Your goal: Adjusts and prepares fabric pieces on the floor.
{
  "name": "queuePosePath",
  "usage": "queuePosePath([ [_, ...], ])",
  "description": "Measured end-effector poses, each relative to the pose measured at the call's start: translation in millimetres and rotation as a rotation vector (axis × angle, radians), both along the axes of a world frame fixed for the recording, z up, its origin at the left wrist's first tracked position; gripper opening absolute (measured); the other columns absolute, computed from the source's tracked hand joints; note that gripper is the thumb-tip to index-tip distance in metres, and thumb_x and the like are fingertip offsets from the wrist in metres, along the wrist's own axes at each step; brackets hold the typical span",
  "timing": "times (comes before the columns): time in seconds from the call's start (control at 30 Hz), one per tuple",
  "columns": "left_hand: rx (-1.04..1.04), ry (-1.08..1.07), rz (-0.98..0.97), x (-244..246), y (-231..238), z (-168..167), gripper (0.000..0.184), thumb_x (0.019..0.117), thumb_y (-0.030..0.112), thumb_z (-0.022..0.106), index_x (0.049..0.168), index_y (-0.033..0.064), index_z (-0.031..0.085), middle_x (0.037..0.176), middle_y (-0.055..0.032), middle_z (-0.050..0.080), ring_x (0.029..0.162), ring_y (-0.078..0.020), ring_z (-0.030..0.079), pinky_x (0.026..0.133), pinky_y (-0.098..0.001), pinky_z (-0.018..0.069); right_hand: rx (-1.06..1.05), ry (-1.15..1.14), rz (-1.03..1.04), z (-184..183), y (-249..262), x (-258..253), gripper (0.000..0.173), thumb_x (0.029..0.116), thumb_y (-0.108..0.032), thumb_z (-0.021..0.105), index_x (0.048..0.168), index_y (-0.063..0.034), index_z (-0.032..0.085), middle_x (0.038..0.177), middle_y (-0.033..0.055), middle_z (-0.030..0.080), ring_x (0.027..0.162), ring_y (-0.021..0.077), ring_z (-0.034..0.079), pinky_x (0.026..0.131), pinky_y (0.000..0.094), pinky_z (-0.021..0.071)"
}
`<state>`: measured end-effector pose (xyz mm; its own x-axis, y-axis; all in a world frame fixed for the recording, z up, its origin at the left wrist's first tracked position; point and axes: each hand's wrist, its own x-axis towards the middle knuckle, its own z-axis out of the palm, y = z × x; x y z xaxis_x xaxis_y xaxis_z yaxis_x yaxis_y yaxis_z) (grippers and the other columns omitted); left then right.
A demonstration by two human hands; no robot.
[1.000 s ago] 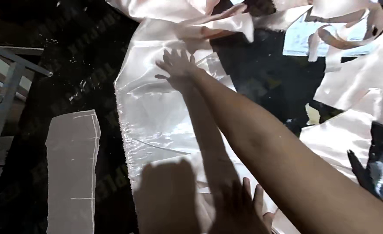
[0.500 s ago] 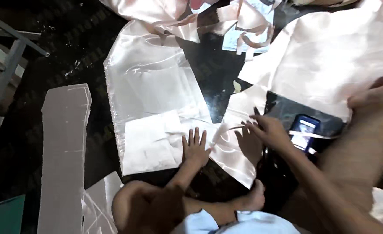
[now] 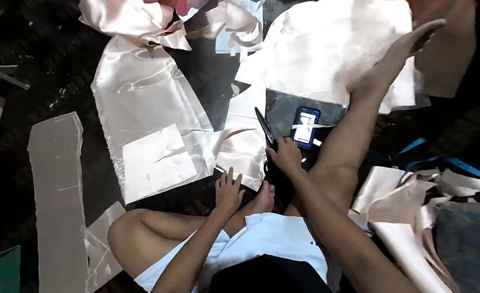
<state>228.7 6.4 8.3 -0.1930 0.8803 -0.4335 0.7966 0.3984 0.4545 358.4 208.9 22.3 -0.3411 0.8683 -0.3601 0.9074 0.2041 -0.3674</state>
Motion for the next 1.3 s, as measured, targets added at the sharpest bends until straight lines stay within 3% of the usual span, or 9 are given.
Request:
queuePosePath([
  [0.27, 0.324, 0.281, -0.079, 12, 14, -24, 0.034, 0.0984, 0.012, 0.06, 0.13, 0.0093, 0.071, 0.127, -0.0185, 0.07, 0.122, -0.0381, 0.064, 0.105, -0.059, 0.0432, -0.023, 0.036, -0.115, -3, 0, 2, 0.054, 0.0976, -0.029, 0.066, 0.14, 0.0021, 0.053, 0.132, 0.0324, 0.059, 0.12, 0.0527, 0.058, 0.091, 0.0698, 0.0474],
  [0.47, 0.156, 0.136, -0.128, -1, 15, -6, 0.038, 0.1083, 0.023, 0.046, 0.139, 0.0119, 0.066, 0.141, -0.0195, 0.062, 0.134, -0.0362, 0.056, 0.112, -0.0568, 0.0384, -0.132, -0.05, -0.175, 5, 7, 14, 0.053, 0.0984, -0.029, 0.065, 0.142, -0.0006, 0.052, 0.132, 0.0322, 0.059, 0.117, 0.0524, 0.061, 0.088, 0.0703, 0.0485],
  [0.7, 0.103, -0.141, 0.053, -20, 44, 32, 0.033, 0.1082, 0.018, 0.048, 0.125, 0.0014, 0.071, 0.125, -0.0176, 0.071, 0.119, -0.0315, 0.066, 0.108, -0.0527, 0.0457, -0.161, -0.098, -0.191, 17, 5, 17, 0.05, 0.1012, -0.032, 0.063, 0.14, -0.0013, 0.052, 0.122, 0.0317, 0.065, 0.113, 0.052, 0.064, 0.086, 0.0698, 0.0487],
  [0.8, 0.188, -0.192, 0.119, -26, 56, 44, 0.027, 0.1062, 0.014, 0.053, 0.121, 0.0009, 0.071, 0.115, -0.018, 0.073, 0.109, -0.0321, 0.07, 0.099, -0.0519, 0.0529, -0.092, -0.017, -0.096, 13, 6, 23, 0.063, 0.0929, -0.029, 0.077, 0.145, -0.0027, 0.051, 0.137, 0.0344, 0.054, 0.122, 0.0564, 0.055, 0.089, 0.0724, 0.0474],
  [0.97, 0.435, -0.226, 0.141, -36, 77, 57, 0.023, 0.1052, 0.016, 0.058, 0.114, -0.0007, 0.071, 0.103, -0.0169, 0.074, 0.094, -0.0296, 0.073, 0.089, -0.0513, 0.058, -0.042, 0.272, 0.297, 6, 7, 24, 0.101, 0.0732, -0.03, 0.095, 0.158, -0.023, 0.041, 0.163, 0.0257, 0.029, 0.141, 0.0548, 0.036, 0.102, 0.0734, 0.0388],
  [1.03, 0.5, -0.225, 0.093, -41, 84, 72, 0.023, 0.1058, 0.017, 0.058, 0.113, -0.0017, 0.07, 0.102, -0.0174, 0.073, 0.091, -0.0293, 0.073, 0.086, -0.0504, 0.0587, -0.028, 0.364, 0.362, -2, 5, 20, 0.08, 0.0779, -0.03, 0.091, 0.148, -0.0182, 0.056, 0.164, 0.024, 0.029, 0.145, 0.0514, 0.034, 0.106, 0.073, 0.0353],
  [1.13, 0.586, -0.236, 0.039, -46, 93, 87, 0.024, 0.1067, 0.018, 0.057, 0.113, -0.0007, 0.07, 0.104, -0.0162, 0.074, 0.093, -0.0268, 0.073, 0.088, -0.0484, 0.0581, 0.044, 0.429, 0.359, -5, 8, 15, 0.028, 0.0872, -0.002, 0.076, 0.115, -0.0031, 0.076, 0.147, 0.0241, 0.053, 0.133, 0.0485, 0.049, 0.105, 0.0689, 0.0409],
  [1.2, 0.615, -0.232, 0.031, -45, 91, 93, 0.023, 0.1061, 0.018, 0.058, 0.111, 0.0004, 0.071, 0.103, -0.0151, 0.074, 0.093, -0.0259, 0.072, 0.087, -0.048, 0.0578, 0.054, 0.396, 0.34, -2, 10, 14, 0.023, 0.0895, 0.007, 0.067, 0.108, -0.0007, 0.077, 0.129, 0.0235, 0.066, 0.123, 0.0465, 0.058, 0.104, 0.0645, 0.044],
  [1.3, 0.695, -0.132, 0.13, -36, 75, 82, 0.019, 0.1025, 0.017, 0.064, 0.109, 0.0003, 0.071, 0.105, -0.0152, 0.072, 0.096, -0.0281, 0.071, 0.088, -0.0496, 0.0564, 0.001, 0.416, 0.262, -2, 11, 16, 0.025, 0.0962, 0.003, 0.062, 0.117, -0.0025, 0.075, 0.121, 0.0243, 0.07, 0.121, 0.0452, 0.062, 0.105, 0.0638, 0.0446],
])
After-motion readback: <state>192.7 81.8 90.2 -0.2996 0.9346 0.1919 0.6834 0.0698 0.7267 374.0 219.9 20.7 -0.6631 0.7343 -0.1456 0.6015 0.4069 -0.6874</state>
